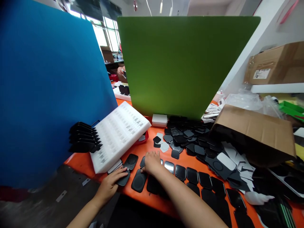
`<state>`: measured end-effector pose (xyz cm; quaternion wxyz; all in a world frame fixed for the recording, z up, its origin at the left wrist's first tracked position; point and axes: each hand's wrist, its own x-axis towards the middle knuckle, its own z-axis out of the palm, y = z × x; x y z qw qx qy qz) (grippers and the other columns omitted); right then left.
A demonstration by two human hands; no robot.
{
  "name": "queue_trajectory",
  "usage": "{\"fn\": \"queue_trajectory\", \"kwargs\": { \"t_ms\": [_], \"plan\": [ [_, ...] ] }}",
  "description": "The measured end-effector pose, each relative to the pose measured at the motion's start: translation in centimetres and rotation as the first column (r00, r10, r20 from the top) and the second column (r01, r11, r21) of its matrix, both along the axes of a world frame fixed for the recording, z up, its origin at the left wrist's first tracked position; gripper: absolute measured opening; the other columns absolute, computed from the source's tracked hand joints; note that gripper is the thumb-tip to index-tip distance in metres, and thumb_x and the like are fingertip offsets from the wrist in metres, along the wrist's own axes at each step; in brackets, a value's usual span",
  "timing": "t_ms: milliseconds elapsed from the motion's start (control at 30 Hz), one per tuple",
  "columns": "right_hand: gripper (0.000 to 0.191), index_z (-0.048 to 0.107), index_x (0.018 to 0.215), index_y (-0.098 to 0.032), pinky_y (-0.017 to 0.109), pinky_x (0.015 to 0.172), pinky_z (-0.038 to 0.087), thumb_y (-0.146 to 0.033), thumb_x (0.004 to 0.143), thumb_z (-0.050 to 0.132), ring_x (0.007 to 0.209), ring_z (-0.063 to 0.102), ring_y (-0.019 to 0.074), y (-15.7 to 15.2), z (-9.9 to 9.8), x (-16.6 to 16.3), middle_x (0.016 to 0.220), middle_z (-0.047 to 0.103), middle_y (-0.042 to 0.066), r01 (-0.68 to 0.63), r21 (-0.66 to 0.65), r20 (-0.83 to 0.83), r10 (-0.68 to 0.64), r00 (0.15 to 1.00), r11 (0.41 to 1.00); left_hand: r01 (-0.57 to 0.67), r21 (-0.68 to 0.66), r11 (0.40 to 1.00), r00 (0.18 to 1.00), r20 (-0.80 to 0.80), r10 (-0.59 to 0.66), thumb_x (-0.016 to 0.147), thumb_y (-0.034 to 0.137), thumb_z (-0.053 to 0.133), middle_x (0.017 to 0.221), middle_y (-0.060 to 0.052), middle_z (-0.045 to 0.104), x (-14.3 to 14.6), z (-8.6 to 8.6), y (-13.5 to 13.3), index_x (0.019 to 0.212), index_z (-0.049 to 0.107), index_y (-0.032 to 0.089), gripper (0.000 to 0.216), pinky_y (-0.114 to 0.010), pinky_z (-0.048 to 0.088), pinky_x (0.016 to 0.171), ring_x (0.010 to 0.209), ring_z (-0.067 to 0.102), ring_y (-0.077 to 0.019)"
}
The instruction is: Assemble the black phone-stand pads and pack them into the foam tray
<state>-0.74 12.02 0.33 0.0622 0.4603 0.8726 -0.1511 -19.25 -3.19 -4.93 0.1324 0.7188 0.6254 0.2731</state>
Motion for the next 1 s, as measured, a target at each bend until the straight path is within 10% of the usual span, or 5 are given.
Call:
{"fn": "queue_trajectory", "kwargs": {
  "t_ms": [233,633,833,1000],
  "plan": [
    [0.076,0.057,0.104,-0.016,0.044,0.091,0.029,-0.05,0.039,0.077,0.1,0.051,0.0314,0.6,1.1,-0.8,0.103,0.059,0.015,0.021,-0.051,0.045,-0.018,0.999,0.999,0.086,-0.27,0.959,0.984,-0.128,-0.124,0.062,0.005,0.044,0.138,0.005,0.032,-0.8,2.5,0.0,0.127,0.039,0.036,0.072,-0.045,0.028,0.103,0.126,0.029,-0.0229],
    [0.072,0.058,0.097,-0.015,0.039,0.08,0.037,-0.054,0.038,0.074,0.097,0.051,0.031,1.3,0.9,-0.3,0.101,0.058,0.014,0.012,-0.073,0.036,-0.01,0.999,0.997,0.11,-0.147,0.983,0.95,-0.274,-0.148,0.085,0.036,0.042,0.134,0.001,0.04,4.4,0.6,-0.3,0.13,0.032,0.036,0.047,-0.059,0.02,0.099,0.126,0.028,-0.0263],
    [0.031,0.055,0.092,-0.018,0.023,0.06,0.042,-0.042,0.074,0.055,0.075,0.058,0.0167,-0.5,2.5,2.0,0.085,0.062,0.004,-0.043,-0.221,-0.373,-0.043,0.927,0.974,0.068,-0.018,0.998,0.956,-0.283,-0.07,0.086,0.03,0.041,0.136,-0.005,0.037,4.2,0.1,-1.1,0.134,0.025,0.028,0.051,-0.051,0.026,0.1,0.126,0.03,-0.024],
    [0.039,0.043,0.123,-0.018,0.031,0.084,0.041,-0.016,0.086,0.034,0.101,0.053,0.0198,-6.2,1.5,3.5,0.113,0.057,0.009,-0.11,0.089,-0.451,0.138,0.882,0.99,-0.076,-0.016,0.997,0.947,-0.313,0.067,0.087,0.028,0.036,0.14,-0.003,0.029,2.9,0.0,-0.1,0.134,0.028,0.029,0.047,-0.05,0.022,0.102,0.128,0.026,-0.0243]
  ]
}}
